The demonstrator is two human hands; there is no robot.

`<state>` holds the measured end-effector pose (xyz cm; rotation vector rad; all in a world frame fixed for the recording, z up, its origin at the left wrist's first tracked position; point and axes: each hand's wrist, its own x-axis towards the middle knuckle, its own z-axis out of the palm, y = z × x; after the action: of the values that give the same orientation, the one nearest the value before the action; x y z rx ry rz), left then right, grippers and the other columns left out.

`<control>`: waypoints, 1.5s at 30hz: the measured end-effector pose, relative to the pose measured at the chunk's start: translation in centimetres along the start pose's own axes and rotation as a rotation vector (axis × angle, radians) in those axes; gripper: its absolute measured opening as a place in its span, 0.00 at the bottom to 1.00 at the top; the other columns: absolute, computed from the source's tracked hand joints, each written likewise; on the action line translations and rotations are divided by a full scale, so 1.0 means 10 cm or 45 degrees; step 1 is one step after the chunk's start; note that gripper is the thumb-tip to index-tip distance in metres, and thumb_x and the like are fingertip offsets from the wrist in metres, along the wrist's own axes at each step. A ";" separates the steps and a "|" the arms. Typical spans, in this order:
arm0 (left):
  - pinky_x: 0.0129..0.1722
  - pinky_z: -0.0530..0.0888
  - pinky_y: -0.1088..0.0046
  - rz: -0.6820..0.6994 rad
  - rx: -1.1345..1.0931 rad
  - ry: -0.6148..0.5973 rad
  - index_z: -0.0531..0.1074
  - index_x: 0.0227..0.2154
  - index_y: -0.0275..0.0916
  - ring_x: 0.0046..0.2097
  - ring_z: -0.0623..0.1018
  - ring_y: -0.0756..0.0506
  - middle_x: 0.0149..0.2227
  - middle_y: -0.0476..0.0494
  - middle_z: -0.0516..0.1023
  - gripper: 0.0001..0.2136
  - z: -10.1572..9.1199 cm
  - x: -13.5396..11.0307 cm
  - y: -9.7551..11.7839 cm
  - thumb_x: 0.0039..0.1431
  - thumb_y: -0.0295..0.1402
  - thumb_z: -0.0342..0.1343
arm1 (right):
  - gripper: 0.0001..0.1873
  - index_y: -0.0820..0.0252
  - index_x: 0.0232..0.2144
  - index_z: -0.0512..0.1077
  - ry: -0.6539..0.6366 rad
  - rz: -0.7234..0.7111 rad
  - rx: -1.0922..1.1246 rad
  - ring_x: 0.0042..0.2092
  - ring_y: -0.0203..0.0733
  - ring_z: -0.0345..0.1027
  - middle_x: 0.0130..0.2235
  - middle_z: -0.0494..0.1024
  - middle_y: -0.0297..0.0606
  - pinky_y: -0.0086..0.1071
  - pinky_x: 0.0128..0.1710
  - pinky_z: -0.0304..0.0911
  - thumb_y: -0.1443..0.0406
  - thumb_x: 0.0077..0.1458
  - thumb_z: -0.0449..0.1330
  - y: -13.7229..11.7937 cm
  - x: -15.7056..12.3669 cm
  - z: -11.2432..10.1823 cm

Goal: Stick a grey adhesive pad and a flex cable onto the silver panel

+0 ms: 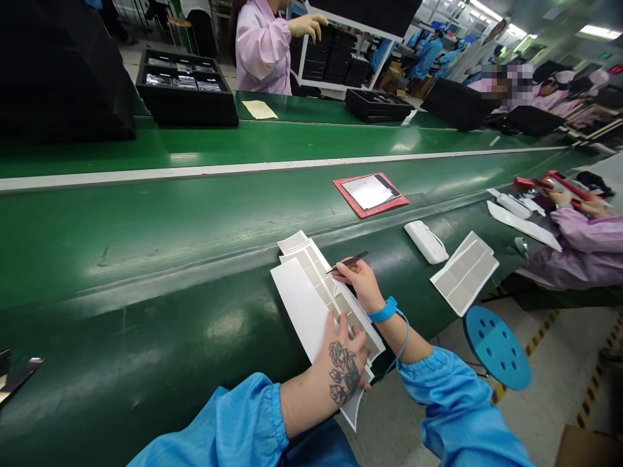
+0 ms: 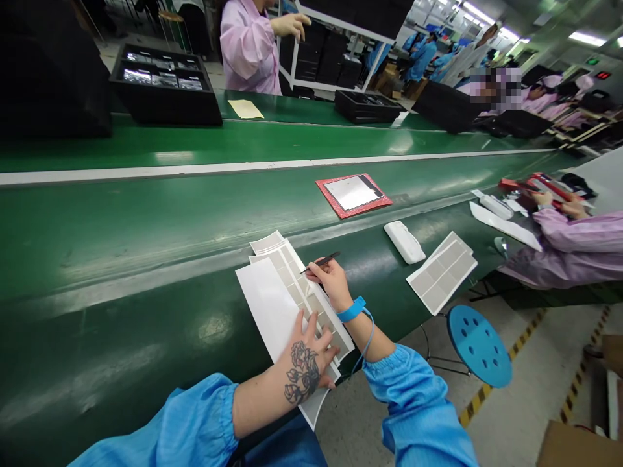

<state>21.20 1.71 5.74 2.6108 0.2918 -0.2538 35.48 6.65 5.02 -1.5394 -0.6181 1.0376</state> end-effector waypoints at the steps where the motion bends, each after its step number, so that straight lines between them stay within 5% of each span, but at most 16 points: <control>1: 0.58 0.50 0.34 0.009 -0.002 -0.018 0.70 0.54 0.42 0.63 0.54 0.19 0.61 0.36 0.64 0.30 0.00 0.00 0.00 0.55 0.57 0.52 | 0.26 0.57 0.27 0.72 0.002 0.002 0.000 0.32 0.40 0.74 0.27 0.78 0.32 0.36 0.39 0.73 0.50 0.29 0.75 -0.01 0.00 -0.01; 45: 0.56 0.55 0.33 0.008 0.039 -0.020 0.68 0.56 0.41 0.63 0.55 0.19 0.60 0.34 0.65 0.30 -0.01 0.02 0.01 0.56 0.55 0.53 | 0.22 0.58 0.27 0.72 -0.040 -0.072 0.045 0.32 0.39 0.75 0.29 0.78 0.33 0.36 0.39 0.75 0.53 0.33 0.75 -0.10 0.26 0.18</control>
<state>21.40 1.68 5.88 2.6379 0.2765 -0.2788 35.34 9.92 5.26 -1.4695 -0.6577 1.0263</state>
